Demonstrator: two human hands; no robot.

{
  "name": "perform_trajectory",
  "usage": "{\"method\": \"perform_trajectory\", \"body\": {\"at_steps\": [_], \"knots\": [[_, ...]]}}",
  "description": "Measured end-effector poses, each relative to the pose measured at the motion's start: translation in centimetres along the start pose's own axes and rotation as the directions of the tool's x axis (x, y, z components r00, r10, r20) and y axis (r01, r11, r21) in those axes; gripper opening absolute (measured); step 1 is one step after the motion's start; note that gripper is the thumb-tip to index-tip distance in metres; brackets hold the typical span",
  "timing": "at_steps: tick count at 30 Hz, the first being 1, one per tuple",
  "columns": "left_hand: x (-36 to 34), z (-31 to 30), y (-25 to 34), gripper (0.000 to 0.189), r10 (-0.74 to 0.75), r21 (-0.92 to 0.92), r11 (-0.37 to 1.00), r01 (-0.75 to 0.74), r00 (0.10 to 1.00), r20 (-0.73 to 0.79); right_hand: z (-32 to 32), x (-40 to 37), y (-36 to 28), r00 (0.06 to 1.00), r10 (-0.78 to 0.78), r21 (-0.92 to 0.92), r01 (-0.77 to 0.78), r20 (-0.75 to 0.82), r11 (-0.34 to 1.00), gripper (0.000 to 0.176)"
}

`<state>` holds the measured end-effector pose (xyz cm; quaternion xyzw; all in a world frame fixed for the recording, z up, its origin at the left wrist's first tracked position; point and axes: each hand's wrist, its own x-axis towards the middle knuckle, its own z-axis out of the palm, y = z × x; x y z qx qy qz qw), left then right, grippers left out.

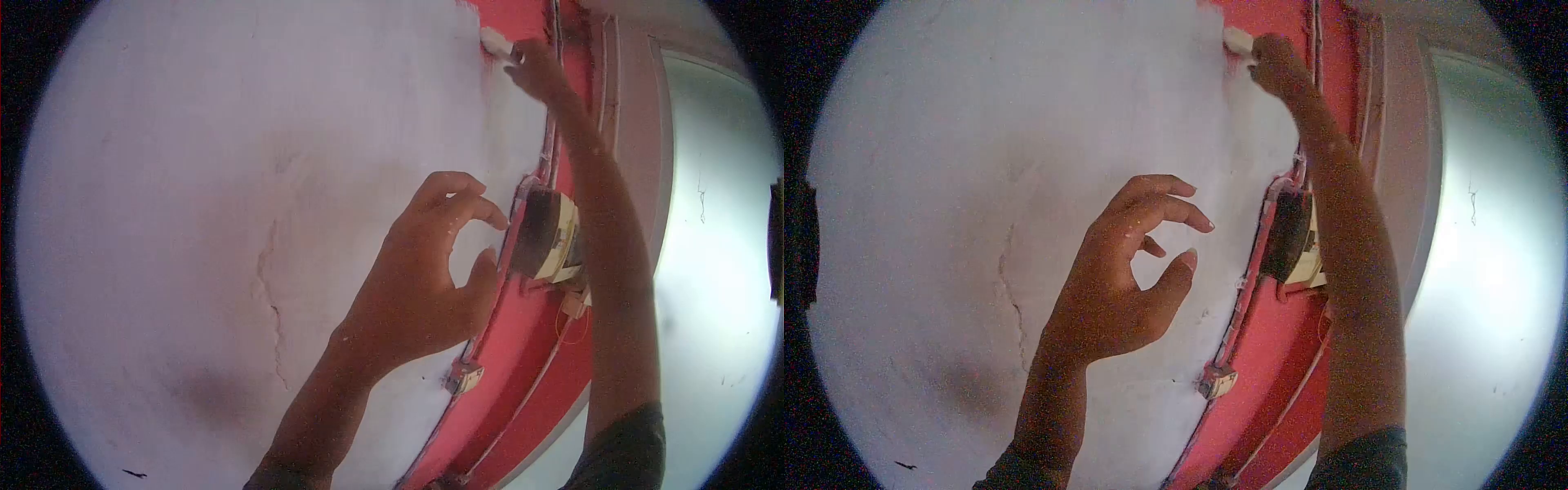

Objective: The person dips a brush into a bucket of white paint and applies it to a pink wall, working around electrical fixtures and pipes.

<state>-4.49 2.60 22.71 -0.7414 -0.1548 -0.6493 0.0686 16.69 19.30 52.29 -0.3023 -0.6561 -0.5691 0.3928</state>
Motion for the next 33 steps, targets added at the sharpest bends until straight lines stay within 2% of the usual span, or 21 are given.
{"method": "perform_trajectory", "body": {"at_steps": [1, 4, 7, 10, 13, 14, 17, 19, 22, 23, 25, 26, 29, 32, 33], "knots": [[0.0, 0.0, -0.1, 0.028, 0.008, -0.006, 1.000, -0.008, 1.000, 0.000, -0.1, -1.2, -1.1, 1.000, -0.005, 0.069, 0.007, -0.026, 0.998, 0.027], [0.1, 0.0, -0.2, 0.028, 0.025, -0.040, 0.999, -0.024, 1.000, 0.009, -1.4, -5.1, -4.3, 0.994, 0.052, 0.054, -0.057, 0.095, 0.997, 0.030], [0.2, -0.1, -0.6, 0.028, 0.023, -0.080, 0.997, -0.023, 1.000, 0.005, -3.6, -9.1, -7.3, 0.967, 0.033, 0.056, -0.049, 0.251, 0.997, 0.028], [0.0, -0.2, -0.6, 0.028, 0.012, -0.097, 0.995, -0.011, 1.000, 0.014, -4.6, -12.1, -7.1, 0.928, -0.058, 0.255, -0.041, 0.368, 0.966, 0.026], [-0.2, 0.2, -0.3, 0.028, 0.020, -0.104, 0.994, -0.016, 0.999, 0.039, -7.8, -11.9, -6.8, 0.727, -0.201, 0.305, -0.013, 0.657, 0.952, 0.024], [0.0, 0.4, -0.3, 0.028, 0.022, -0.116, 0.993, -0.016, 0.999, 0.047, -7.9, -11.3, -6.2, 0.718, -0.241, 0.286, 0.061, 0.653, 0.956, 0.024], [0.1, 0.4, -0.5, 0.028, 0.032, -0.130, 0.991, -0.027, 0.999, 0.034, -7.3, -8.0, -3.4, 0.806, -0.364, 0.168, 0.324, 0.466, 0.931, 0.027], [0.0, 0.1, -0.7, 0.028, 0.031, -0.120, 0.992, -0.027, 0.999, 0.025, -7.6, -4.7, -3.1, 0.838, -0.340, 0.013, 0.370, 0.426, 0.929, 0.029], [-0.5, -0.9, -0.9, 0.029, 0.024, -0.079, 0.997, -0.023, 1.000, 0.012, -8.2, -1.4, -3.6, 0.930, -0.189, -0.101, 0.231, 0.315, 0.968, 0.027], [-1.0, -1.2, -1.1, 0.029, 0.024, -0.066, 0.998, -0.024, 1.000, -0.001, -7.4, -0.6, -3.2, 0.966, -0.141, -0.172, 0.180, 0.217, 0.969, 0.027], [-1.7, -1.6, -1.2, 0.030, -0.001, -0.054, 0.999, 0.001, 1.000, -0.011, -4.5, 1.2, -0.9, 0.998, -0.060, -0.294, 0.060, 0.009, 0.954, 0.027], [-2.1, -1.7, -1.2, 0.030, -0.026, -0.053, 0.998, 0.025, 1.000, -0.004, -1.8, 1.6, 0.4, 0.947, -0.190, -0.427, 0.064, -0.260, 0.902, 0.029], [-2.6, -1.5, -1.8, 0.030, -0.062, -0.057, 0.996, 0.061, 0.998, -0.010, 1.3, 2.7, 1.8, 0.917, -0.140, -0.408, -0.027, -0.375, 0.913, 0.031], [-2.1, -1.2, -2.5, 0.029, -0.064, -0.052, 0.997, 0.063, 0.998, -0.023, 1.9, 4.9, 5.8, 0.984, 0.002, -0.448, -0.082, -0.176, 0.890, 0.030], [-2.0, -1.0, -2.6, 0.029, -0.075, -0.077, 0.994, 0.073, 0.997, -0.028, 1.9, 4.6, 5.8, 0.974, -0.088, -0.470, -0.021, -0.210, 0.883, 0.028]]}}
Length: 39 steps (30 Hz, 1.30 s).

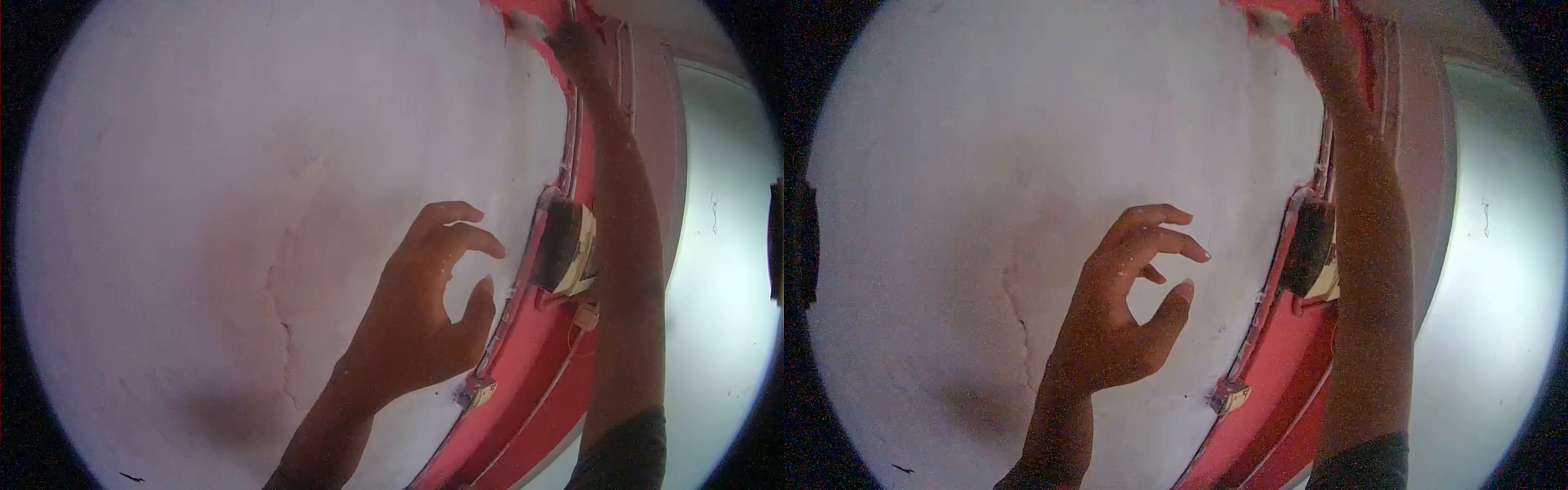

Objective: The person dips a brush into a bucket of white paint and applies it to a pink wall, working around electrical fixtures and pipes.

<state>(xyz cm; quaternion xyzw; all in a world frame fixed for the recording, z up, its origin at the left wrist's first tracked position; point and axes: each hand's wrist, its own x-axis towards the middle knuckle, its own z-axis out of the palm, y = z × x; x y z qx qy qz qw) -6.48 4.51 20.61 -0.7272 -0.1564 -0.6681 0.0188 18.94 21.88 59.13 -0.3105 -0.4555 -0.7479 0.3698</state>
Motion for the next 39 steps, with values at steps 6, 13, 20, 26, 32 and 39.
{"method": "perform_trajectory", "body": {"at_steps": [6, 13, 20, 26, 32, 39], "knots": [[0.3, 1.7, -0.1, 0.027, -0.009, -0.099, 0.995, 0.007, 1.000, -0.023, -7.8, -4.8, -5.6, 0.995, -0.099, 0.453, 0.094, -0.011, 0.886, 0.026], [0.6, 3.2, 0.3, 0.027, 0.005, -0.153, 0.988, -0.007, 1.000, -0.013, -14.2, -13.2, -7.4, 0.866, -0.239, 0.627, -0.105, 0.440, 0.772, 0.026], [1.7, 2.2, 0.9, 0.028, 0.003, -0.136, 0.991, -0.007, 0.999, -0.035, -16.6, -12.3, -4.7, 0.624, -0.557, 0.728, -0.030, 0.549, 0.684, 0.023], [1.2, 1.0, 1.5, 0.028, -0.025, -0.071, 0.997, 0.026, 1.000, 0.016, -12.5, -3.9, -3.2, 0.822, -0.450, 0.568, 0.196, 0.350, 0.800, 0.028], [-0.5, -1.4, 1.2, 0.029, -0.067, -0.010, 0.998, 0.067, 0.998, -0.008, -11.5, 1.1, -2.9, 0.869, -0.362, 0.449, 0.188, 0.339, 0.873, 0.036], [-0.9, -1.7, 1.4, 0.028, -0.087, -0.011, 0.996, 0.086, 0.995, -0.045, -8.6, 4.7, -1.0, 0.934, -0.304, 0.292, 0.243, 0.186, 0.925, 0.032]]}}
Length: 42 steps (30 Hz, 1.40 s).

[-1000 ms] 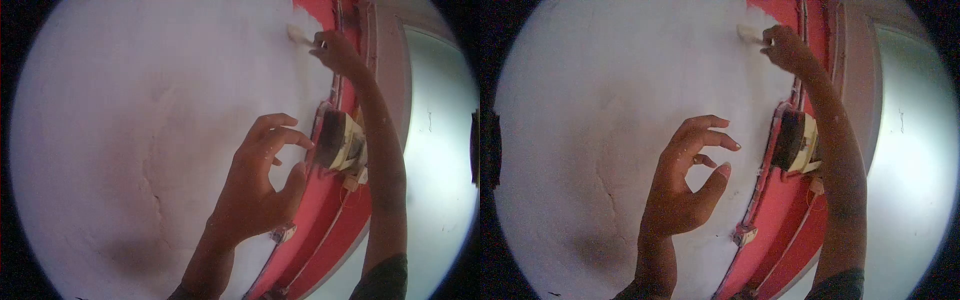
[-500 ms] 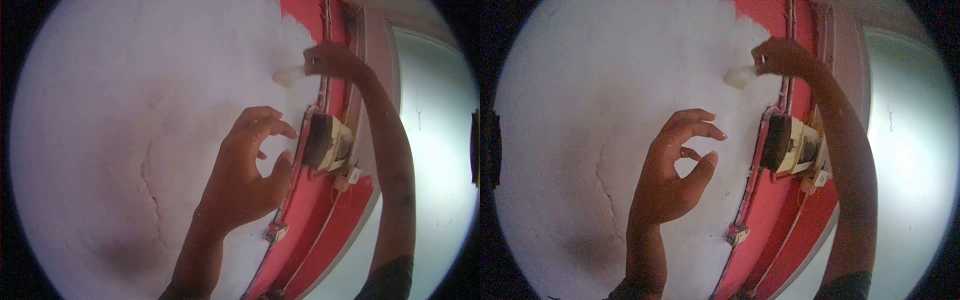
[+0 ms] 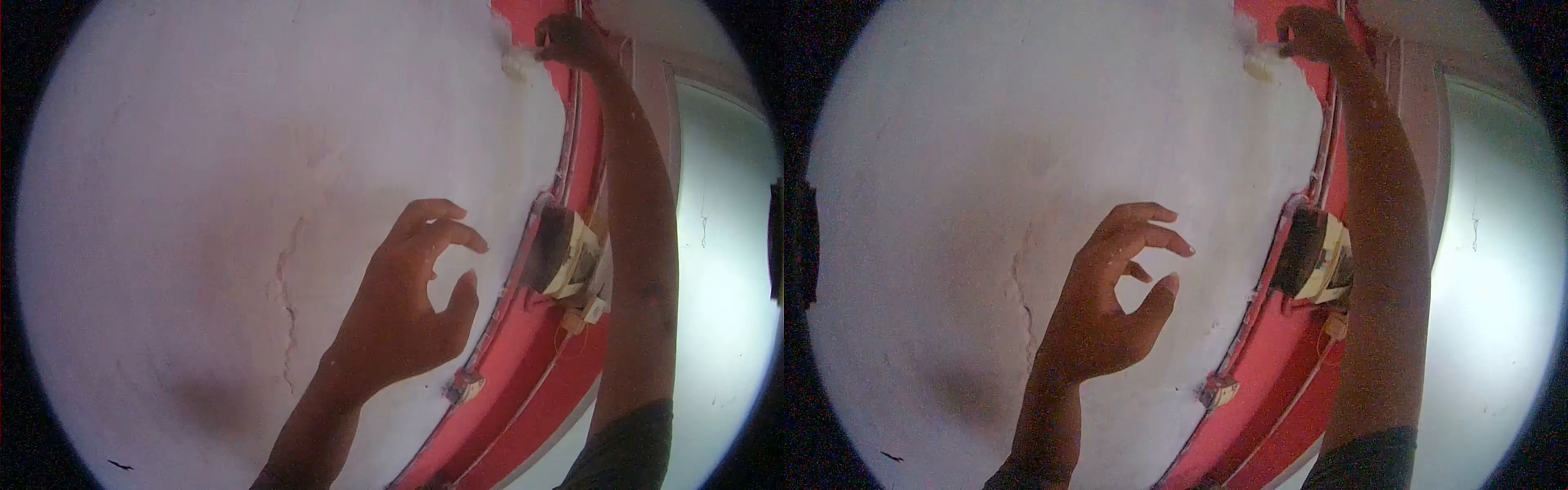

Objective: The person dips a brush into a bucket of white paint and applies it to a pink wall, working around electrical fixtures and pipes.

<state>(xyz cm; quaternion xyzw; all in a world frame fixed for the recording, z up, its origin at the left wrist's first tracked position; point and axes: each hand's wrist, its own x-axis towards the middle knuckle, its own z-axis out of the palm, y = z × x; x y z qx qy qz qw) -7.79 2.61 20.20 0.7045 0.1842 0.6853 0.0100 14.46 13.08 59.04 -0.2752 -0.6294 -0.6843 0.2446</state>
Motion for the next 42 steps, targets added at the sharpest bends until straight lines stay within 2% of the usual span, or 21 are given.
{"method": "perform_trajectory", "body": {"at_steps": [3, 6, 9, 12, 15, 16, 19, 22, 25, 26, 27, 28, 31, 34, 39, 42], "knots": [[0.0, 0.7, 0.5, 0.028, 0.003, -0.015, 1.000, -0.003, 1.000, -0.003, 0.4, -0.5, -0.1, 0.988, 0.070, -0.060, -0.079, -0.139, 0.995, 0.031], [-0.2, 1.3, 1.3, 0.028, -0.004, -0.046, 0.999, 0.005, 1.000, 0.019, -2.5, -0.9, -2.7, 0.915, 0.380, -0.061, -0.391, -0.139, 0.919, 0.009], [-0.2, 1.6, 1.9, 0.028, 0.015, -0.066, 0.998, -0.013, 0.999, 0.030, 4.1, 0.3, 2.3, 0.933, 0.267, -0.047, -0.286, -0.243, 0.957, 0.029], [-0.3, 1.6, 2.2, 0.028, 0.018, -0.089, 0.996, -0.015, 0.999, 0.030, 4.0, -0.9, -1.4, 0.983, 0.169, 0.130, -0.158, -0.078, 0.979, 0.027], [-0.5, 1.5, 2.3, 0.027, 0.009, -0.095, 0.995, -0.006, 1.000, 0.029, 3.6, -3.4, -5.0, 0.943, 0.197, 0.331, -0.101, -0.270, 0.938, 0.026], [-0.6, 1.5, 2.3, 0.027, 0.009, -0.093, 0.996, -0.006, 1.000, 0.028, 1.9, -3.7, -5.4, 0.971, 0.238, 0.393, -0.224, 0.013, 0.892, 0.027], [-0.5, 1.8, 1.9, 0.027, 0.023, -0.113, 0.993, -0.020, 0.999, 0.023, 2.5, -6.5, -5.6, 0.982, 0.181, 0.513, -0.181, 0.052, 0.839, 0.026], [-0.3, 2.4, 1.5, 0.026, 0.007, -0.119, 0.993, -0.003, 1.000, 0.030, 0.4, -9.7, -8.0, 0.998, -0.027, 0.532, -0.005, 0.051, 0.847, 0.024], [-0.1, 2.8, 1.3, 0.026, 0.000, -0.138, 0.990, 0.005, 0.999, 0.040, -0.9, -12.5, -9.9, 0.969, -0.246, 0.545, 0.208, -0.003, 0.812, 0.021], [-0.1, 2.9, 1.4, 0.026, -0.003, -0.132, 0.991, 0.008, 0.999, 0.040, -1.8, -12.7, -10.3, 0.937, -0.236, 0.602, 0.035, 0.258, 0.797, 0.020], [0.0, 3.1, 1.5, 0.026, -0.005, -0.125, 0.992, 0.010, 0.999, 0.039, -3.4, -12.4, -11.1, 0.834, -0.234, 0.609, -0.146, 0.499, 0.779, 0.020], [0.0, 3.2, 1.5, 0.026, -0.007, -0.117, 0.993, 0.012, 0.999, 0.039, -4.4, -12.2, -11.5, 0.671, -0.239, 0.567, -0.323, 0.702, 0.758, 0.019], [-0.2, 3.3, 1.8, 0.027, 0.006, -0.087, 0.996, -0.002, 0.999, 0.054, -3.9, -10.8, -10.1, 0.791, -0.336, 0.597, -0.046, 0.512, 0.801, 0.021], [-0.2, 2.6, 2.1, 0.028, -0.018, -0.070, 0.997, 0.024, 0.997, 0.080, -4.1, -7.9, -8.5, 0.939, -0.150, 0.468, -0.012, 0.309, 0.884, 0.022], [-0.8, 1.1, 2.0, 0.027, 0.060, 0.029, 0.998, -0.061, 0.998, 0.030, -3.5, -2.0, -5.9, 0.998, 0.007, 0.251, -0.022, 0.062, 0.968, 0.023], [-0.8, -0.3, 2.0, 0.027, 0.092, 0.113, 0.989, -0.093, 0.996, 0.011, -3.9, -0.5, -5.2, 1.000, -0.025, 0.261, 0.019, 0.018, 0.965, 0.021]]}}
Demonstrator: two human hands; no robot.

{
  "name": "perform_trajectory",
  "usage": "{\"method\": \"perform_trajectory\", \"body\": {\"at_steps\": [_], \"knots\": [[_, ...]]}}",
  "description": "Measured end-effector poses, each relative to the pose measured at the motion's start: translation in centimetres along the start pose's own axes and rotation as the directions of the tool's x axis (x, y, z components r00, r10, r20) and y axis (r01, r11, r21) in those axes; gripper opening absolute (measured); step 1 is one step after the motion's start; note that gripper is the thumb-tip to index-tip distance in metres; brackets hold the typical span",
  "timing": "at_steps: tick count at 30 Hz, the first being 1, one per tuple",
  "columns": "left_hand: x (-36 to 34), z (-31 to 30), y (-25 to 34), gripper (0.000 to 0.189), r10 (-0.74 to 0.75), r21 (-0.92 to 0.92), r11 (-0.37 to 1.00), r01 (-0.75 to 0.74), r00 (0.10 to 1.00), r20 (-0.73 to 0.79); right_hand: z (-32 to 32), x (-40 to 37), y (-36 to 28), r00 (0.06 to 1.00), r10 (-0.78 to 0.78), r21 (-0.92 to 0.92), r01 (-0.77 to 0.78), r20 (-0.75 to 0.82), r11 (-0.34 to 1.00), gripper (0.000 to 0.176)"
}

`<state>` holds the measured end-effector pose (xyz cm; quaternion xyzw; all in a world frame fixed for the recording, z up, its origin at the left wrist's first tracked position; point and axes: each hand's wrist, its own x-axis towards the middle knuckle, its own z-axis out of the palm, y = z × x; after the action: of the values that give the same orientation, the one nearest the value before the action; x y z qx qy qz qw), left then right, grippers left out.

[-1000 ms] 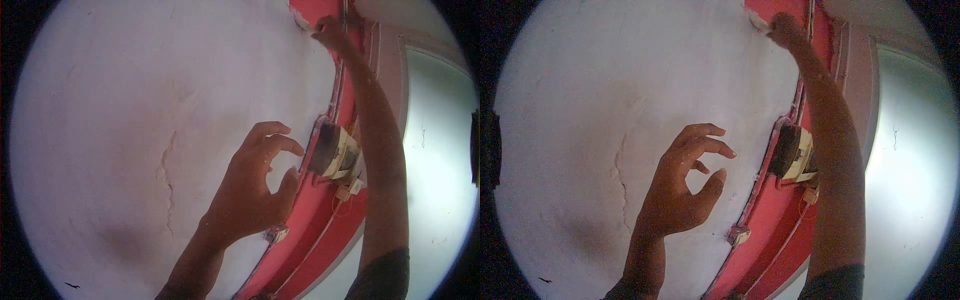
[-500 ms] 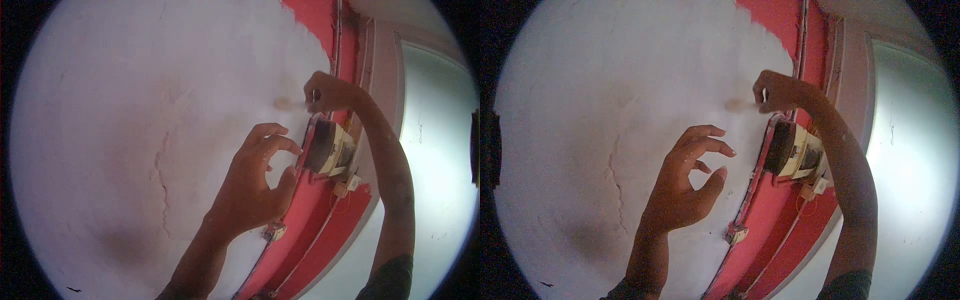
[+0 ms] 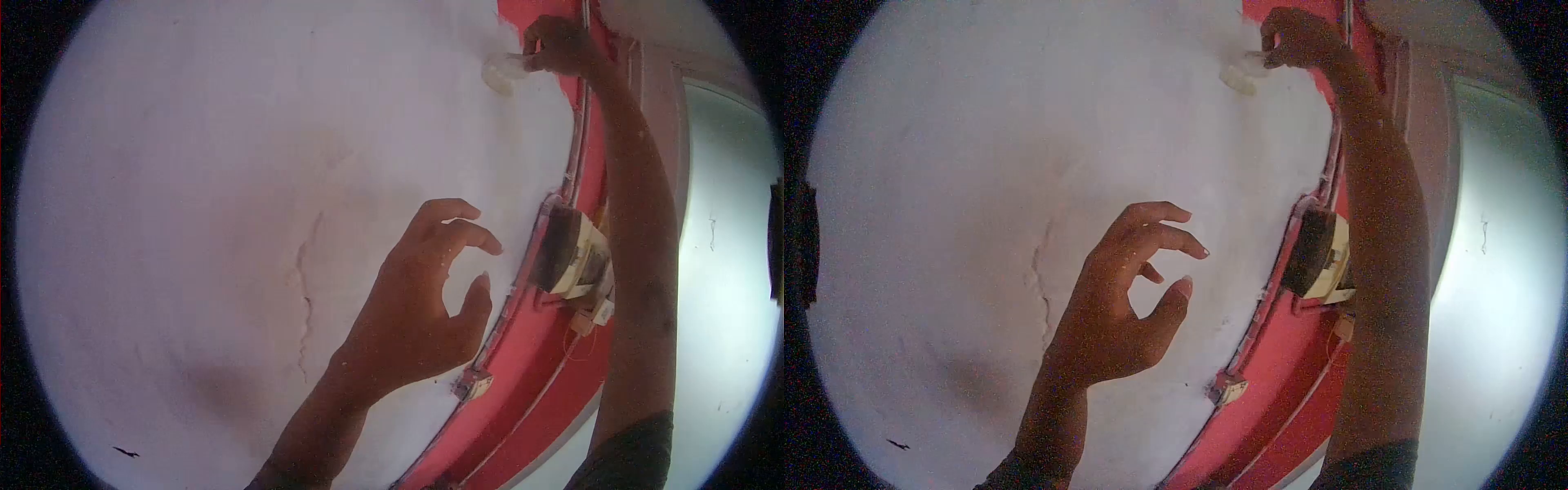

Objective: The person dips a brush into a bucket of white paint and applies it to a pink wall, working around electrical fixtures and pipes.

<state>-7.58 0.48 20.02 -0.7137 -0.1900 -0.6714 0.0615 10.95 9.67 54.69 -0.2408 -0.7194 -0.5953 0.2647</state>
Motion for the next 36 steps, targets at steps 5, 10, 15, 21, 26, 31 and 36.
{"method": "perform_trajectory", "body": {"at_steps": [5, 10, 15, 21, 26, 31, 36], "knots": [[-0.5, -2.1, 0.2, 0.028, -0.036, 0.025, 0.999, 0.036, 0.999, -0.015, 0.6, 2.5, 2.1, 0.997, -0.022, -0.100, 0.030, 0.077, 0.995, 0.023], [-1.0, -3.2, 1.2, 0.030, -0.088, 0.043, 0.995, 0.089, 0.996, -0.034, 0.8, 2.9, 3.3, 0.997, 0.053, -0.129, -0.061, -0.064, 0.990, 0.022], [0.0, -3.5, 1.7, 0.031, 0.023, 0.139, 0.990, -0.016, 0.999, -0.048, 1.7, 4.2, 4.3, 0.790, 0.213, -0.235, -0.409, -0.575, 0.882, 0.027], [0.3, -4.2, 1.8, 0.031, 0.008, 0.149, 0.989, -0.003, 0.999, -0.034, 6.1, 5.6, 3.2, 0.929, 0.120, -0.367, -0.254, -0.351, 0.895, 0.025], [0.2, -5.0, 1.4, 0.031, -0.002, 0.112, 0.994, 0.004, 1.000, -0.016, 4.2, 1.9, 2.6, 0.963, 0.033, -0.075, -0.055, -0.266, 0.996, 0.030], [-0.2, -5.7, 1.7, 0.030, -0.072, 0.036, 0.997, 0.072, 0.997, 0.007, 2.1, -3.8, -2.9, 0.987, 0.120, 0.207, -0.140, 0.108, 0.968, 0.031], [-1.3, -5.0, 1.8, 0.029, -0.033, 0.017, 0.999, 0.033, 0.998, 0.045, 2.0, -9.7, -7.1, 0.932, -0.124, 0.341, 0.001, 0.339, 0.940, 0.022]]}}
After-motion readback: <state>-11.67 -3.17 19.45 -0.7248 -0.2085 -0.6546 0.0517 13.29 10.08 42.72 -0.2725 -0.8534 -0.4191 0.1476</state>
